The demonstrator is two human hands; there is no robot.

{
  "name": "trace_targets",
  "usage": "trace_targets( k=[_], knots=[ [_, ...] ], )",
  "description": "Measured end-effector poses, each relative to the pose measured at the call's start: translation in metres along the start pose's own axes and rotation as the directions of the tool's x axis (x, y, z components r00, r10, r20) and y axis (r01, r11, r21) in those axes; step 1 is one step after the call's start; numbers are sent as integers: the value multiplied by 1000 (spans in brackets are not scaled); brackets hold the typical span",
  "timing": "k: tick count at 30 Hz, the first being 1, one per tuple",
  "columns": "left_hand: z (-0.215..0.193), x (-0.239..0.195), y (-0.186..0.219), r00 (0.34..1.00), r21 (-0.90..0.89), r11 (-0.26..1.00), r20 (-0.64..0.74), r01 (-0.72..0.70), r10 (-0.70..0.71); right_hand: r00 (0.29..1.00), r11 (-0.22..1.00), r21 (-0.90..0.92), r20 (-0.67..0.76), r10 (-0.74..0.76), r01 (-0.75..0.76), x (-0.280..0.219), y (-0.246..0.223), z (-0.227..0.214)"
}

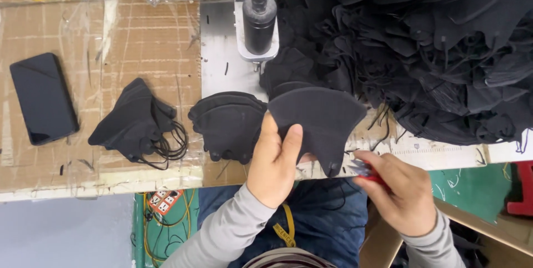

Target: The recorder is using small hand nippers to trim threads or excess material from black face masks at a factory workstation.

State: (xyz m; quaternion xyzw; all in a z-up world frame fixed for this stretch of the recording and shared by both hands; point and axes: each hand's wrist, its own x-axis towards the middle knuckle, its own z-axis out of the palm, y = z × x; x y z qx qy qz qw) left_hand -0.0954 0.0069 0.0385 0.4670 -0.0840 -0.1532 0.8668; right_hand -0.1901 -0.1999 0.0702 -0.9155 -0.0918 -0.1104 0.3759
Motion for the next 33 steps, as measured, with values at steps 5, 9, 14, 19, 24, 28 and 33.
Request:
trace_targets(
  k=[5,9,14,19,24,28,33],
  knots=[
    [4,-1,13,983,-32,983,9,181,-181,1000,980,-199,4,3,-2,9,-4,5],
    [0,-3,11,985,-69,982,24,174,-173,998,977,-201,17,-66,68,9,-3,10],
    [1,-5,13,964,-64,962,21,265,-265,996,985,-153,-7,-84,82,9,0,16],
    [-14,-14,13,989,213,966,-50,145,-137,986,981,-118,88,-142,152,0,15,16],
    [-103,-6,-6,949,463,886,-293,32,119,992,987,-104,6,124,-122,12,67,42],
    [-153,0,-31,885,916,197,-392,350,250,910,953,-31,-307,278,-302,51,110,87],
    [-122,0,6,843,884,97,-466,458,270,904,964,26,-343,256,-263,49,159,122]
  ],
)
